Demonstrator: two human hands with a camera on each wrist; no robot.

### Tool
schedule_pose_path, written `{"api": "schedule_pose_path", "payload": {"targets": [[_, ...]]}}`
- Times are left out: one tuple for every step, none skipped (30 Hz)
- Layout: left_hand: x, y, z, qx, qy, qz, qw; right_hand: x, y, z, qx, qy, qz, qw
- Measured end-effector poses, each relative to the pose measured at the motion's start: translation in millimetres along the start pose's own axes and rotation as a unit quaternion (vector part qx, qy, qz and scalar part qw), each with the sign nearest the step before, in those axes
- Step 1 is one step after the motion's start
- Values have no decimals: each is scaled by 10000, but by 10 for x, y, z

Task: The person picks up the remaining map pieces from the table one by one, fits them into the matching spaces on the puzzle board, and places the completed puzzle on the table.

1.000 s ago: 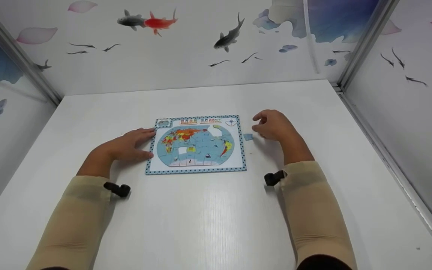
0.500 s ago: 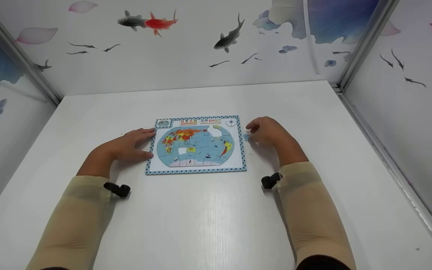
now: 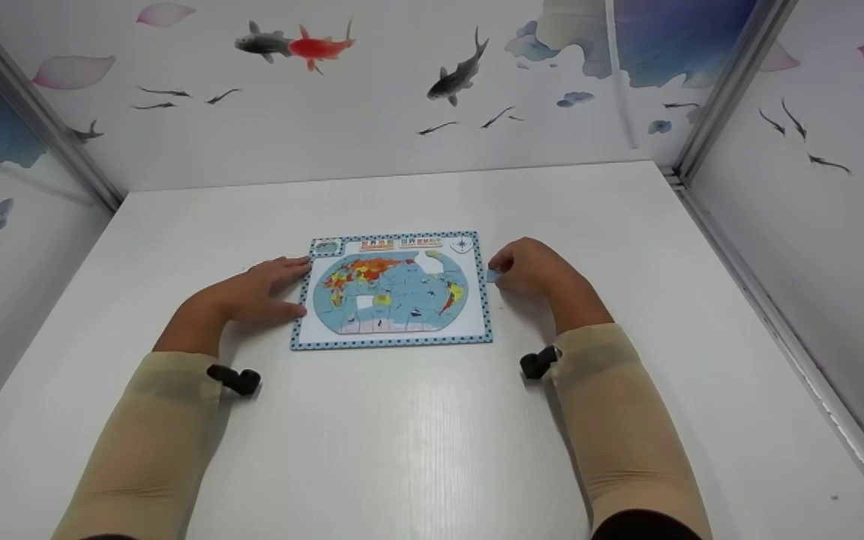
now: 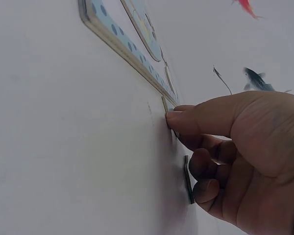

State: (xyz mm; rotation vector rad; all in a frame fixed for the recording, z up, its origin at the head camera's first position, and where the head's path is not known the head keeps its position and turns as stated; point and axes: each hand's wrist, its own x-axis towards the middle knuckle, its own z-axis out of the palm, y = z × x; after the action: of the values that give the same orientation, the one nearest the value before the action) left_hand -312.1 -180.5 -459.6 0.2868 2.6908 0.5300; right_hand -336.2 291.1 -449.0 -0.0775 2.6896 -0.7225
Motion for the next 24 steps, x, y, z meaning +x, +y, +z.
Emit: {"api": "schedule_pose_path", "payload": {"targets": [[-1,1,1,9,5,3,10000,0,0,-1,-3,-6,6,10000],[-2,2,2,9,12,-7,10000,0,-4,-3,-8,-10,7,10000],[-3,3,3,15,16,-1,10000,-4,-8,-5,4,-25,9,10000],[-2,4,4,23,17,4,10000,-8,-15,-7,24,-24,32,10000],[-2,4,5,21,16,0,10000,-15,-23,-10,36,-27,54,10000],[-2,5,5,19,18,-6,10000,-22,-30,-12,46,-23,76,10000],[-2,6,5,13,16,-13,10000,-34,-43,-17,51,-20,85,9999],[-1,7,6,9,13,-21,10000,-44,-55,-20,37,-12,89,10000],[-1,7,5,11,5,-15,10000,-56,-73,-24,24,3,83,10000],[-2,10,5,0,-4,-20,10000,-69,-90,-27,0,28,83,10000],[-3,12,3,-4,-10,-22,10000,-79,-109,-31,-21,49,60,10000],[-4,13,0,-8,-19,-9,10000,-88,-127,-35,-41,78,6,10000],[-3,12,-3,-4,-33,6,10000,-99,-154,-40,-54,104,-39,9999],[-4,12,-6,1,-44,22,10000,-107,-181,-41,-74,134,-100,9998],[-5,11,-10,7,-48,37,10000,-118,-215,-41,-61,151,-157,9997],[-5,10,-12,16,-54,54,10000,-126,-248,-40,-45,163,-211,9996],[-2,5,-13,25,-60,73,10000,-134,-283,-38,-42,171,-276,9995],[-1,2,-14,24,-69,86,9999,-144,-324,-34,-29,172,-327,9993],[1,0,-13,23,-70,94,9999,-155,-367,-31,-27,174,-361,9992],[3,-2,-13,54,-71,125,9999,-167,-407,-27,-29,185,-421,9989],[5,-4,-13,75,-71,150,9998,-178,-450,-24,-22,195,-477,9987],[7,-8,-13,92,-76,174,9998,-191,-493,-22,-24,214,-543,9983],[8,-11,-14,107,-74,192,9997,-205,-540,-19,-17,241,-614,9978],[9,-14,-14,123,-72,204,9997,-217,-588,-14,-1,269,-688,9973]]}}
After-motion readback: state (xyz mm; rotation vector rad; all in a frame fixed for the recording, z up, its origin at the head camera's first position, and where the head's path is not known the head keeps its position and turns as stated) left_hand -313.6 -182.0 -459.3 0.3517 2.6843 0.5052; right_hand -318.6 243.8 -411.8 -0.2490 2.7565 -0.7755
